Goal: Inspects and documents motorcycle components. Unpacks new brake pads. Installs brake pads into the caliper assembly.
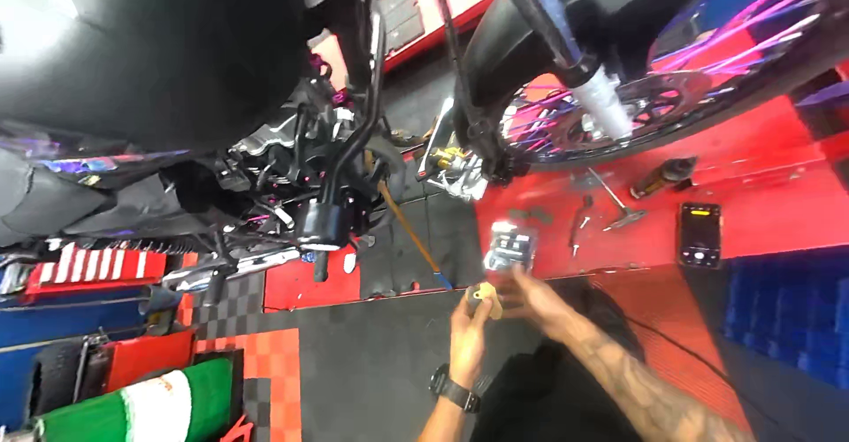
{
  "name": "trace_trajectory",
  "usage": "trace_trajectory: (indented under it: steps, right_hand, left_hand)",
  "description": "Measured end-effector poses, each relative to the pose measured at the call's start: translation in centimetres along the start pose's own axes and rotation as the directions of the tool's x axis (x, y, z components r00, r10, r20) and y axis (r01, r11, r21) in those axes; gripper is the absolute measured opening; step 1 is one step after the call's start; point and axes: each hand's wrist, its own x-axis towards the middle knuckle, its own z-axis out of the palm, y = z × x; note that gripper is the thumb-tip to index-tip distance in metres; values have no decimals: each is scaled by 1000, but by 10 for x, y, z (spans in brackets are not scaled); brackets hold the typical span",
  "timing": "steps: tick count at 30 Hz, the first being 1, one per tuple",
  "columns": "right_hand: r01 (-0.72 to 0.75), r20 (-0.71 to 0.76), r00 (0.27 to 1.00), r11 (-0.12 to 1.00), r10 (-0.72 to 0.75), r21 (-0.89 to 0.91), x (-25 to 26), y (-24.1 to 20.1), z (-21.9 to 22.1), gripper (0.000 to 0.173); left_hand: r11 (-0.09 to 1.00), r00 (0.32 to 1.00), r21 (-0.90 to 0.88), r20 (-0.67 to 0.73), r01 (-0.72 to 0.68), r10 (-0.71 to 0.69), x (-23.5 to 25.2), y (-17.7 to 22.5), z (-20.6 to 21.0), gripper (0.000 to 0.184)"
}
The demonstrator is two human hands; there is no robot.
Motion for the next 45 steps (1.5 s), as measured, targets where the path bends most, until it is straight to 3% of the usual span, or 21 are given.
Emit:
trace_trajectory:
  steps: [2, 4, 6, 8, 9, 10, 11, 12, 14, 16, 18, 21, 24, 27, 31, 34, 36, 39, 43, 45]
  right_hand:
    - [42, 104, 993, 993, -54, 113, -34, -14, 14, 54]
    - [111, -10, 994, 974, -111, 199, -48, -15, 9, 45]
    - [191, -112, 980, 937, -165, 293, -54, -17, -6, 39]
    - [246, -157, 966, 925, -208, 288, -61, -26, -24, 36]
    - [262, -179, 959, 931, -221, 254, -68, -28, -32, 36]
    - [273, -204, 951, 937, -231, 215, -76, -32, -39, 36]
    - [286, -231, 943, 940, -241, 187, -85, -37, -47, 35]
    - [302, -263, 931, 938, -252, 170, -95, -42, -54, 35]
    - [333, -331, 905, 929, -268, 159, -118, -50, -68, 33]
    - [361, -397, 876, 919, -275, 160, -138, -53, -83, 31]
    - [379, -443, 854, 909, -272, 173, -153, -54, -95, 32]
    - [408, -487, 827, 896, -280, 177, -166, -64, -111, 33]
    - [410, -516, 806, 903, -291, 130, -174, -83, -121, 30]
    - [424, -505, 806, 897, -310, 125, -184, -109, -127, 32]
    - [429, -421, 838, 896, -348, 113, -205, -143, -125, 41]
    - [430, -371, 845, 902, -384, 46, -227, -172, -110, 44]
    - [429, -312, 854, 903, -416, -30, -242, -191, -96, 42]
    - [433, -157, 854, 844, -497, -317, -256, -225, -78, 38]
    - [420, 20, 772, 487, -635, -766, -249, -254, -64, 35]
    - [358, 19, 787, 431, -617, -828, -239, -261, -55, 35]
  left_hand:
    - [998, 999, 61, 39, -25, 22, 12, 0, 25, 32]
    - [973, 980, 212, 191, -92, 51, 28, 0, 41, 32]
    - [921, 896, 357, 443, -154, -22, 54, 17, 48, 38]
    - [909, 780, 377, 618, -179, -103, 89, 48, 51, 57]
    - [924, 792, 343, 606, -170, -79, 105, 60, 50, 64]
    - [941, 854, 281, 520, -190, 17, 122, 66, 50, 66]
    - [938, 922, 253, 362, -237, 135, 143, 69, 53, 69]
    - [921, 948, 257, 200, -294, 247, 169, 71, 59, 78]
    - [823, 909, 396, 87, -408, 409, 223, 67, 74, 114]
    - [685, 866, 575, 88, -447, 491, 247, 62, 99, 133]
    - [640, 843, 660, -18, -394, 538, 253, 49, 120, 121]
    - [637, 789, 669, -121, -383, 602, 256, 33, 132, 80]
    - [701, 851, 586, -38, -406, 524, 236, 27, 128, 63]
    - [844, 936, 424, 24, -328, 352, 179, 36, 133, 52]
    - [977, 982, -102, -44, -188, 184, 85, 59, 161, 43]
    - [822, 996, -565, -80, -73, 33, 33, 112, 189, 47]
    - [705, 996, -709, -70, -15, -49, 19, 141, 196, 56]
    - [624, 994, -779, -12, 59, -109, 20, 167, 193, 59]
    - [716, 993, -689, 62, 116, -101, 22, 178, 181, 56]
    - [742, 991, -656, 91, 134, -98, 21, 179, 174, 52]
